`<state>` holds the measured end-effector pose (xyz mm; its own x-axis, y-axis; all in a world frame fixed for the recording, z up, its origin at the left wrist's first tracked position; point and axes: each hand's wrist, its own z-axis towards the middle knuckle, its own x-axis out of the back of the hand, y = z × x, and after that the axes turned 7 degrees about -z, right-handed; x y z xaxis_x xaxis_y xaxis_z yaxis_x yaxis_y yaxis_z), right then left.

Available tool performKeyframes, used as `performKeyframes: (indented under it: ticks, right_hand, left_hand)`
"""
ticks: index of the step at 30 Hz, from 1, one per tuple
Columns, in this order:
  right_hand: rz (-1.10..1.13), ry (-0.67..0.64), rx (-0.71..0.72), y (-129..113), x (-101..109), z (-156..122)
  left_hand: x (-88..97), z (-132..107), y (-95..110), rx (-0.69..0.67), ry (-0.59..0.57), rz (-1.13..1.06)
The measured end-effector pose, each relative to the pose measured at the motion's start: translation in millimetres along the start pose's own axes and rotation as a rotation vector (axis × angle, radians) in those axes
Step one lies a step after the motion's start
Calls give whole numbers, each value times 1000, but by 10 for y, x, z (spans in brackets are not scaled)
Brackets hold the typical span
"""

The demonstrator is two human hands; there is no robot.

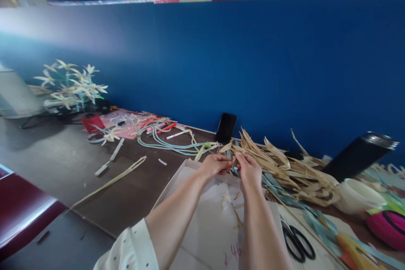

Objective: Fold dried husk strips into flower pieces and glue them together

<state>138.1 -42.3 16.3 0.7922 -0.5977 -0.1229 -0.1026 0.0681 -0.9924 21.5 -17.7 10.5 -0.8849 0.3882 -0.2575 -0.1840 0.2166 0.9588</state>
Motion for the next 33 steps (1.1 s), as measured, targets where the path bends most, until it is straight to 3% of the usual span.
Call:
performKeyframes:
  ticks: [6,16,25,33]
  right_hand:
    - [11,-13,-8,-19,-4,-18]
    - [-5,-9,0,6,10,-3]
    - [-67,-4,18,12,6,0]
    - [-118,-6,67,29,18,14]
  left_hand:
    - [-1,-33,39,3,20,114]
    - [-50,-20,32,55,-14,-165]
    - [-19,-32,70,37,26,4]
    - [2,-19,56,15,20,7]
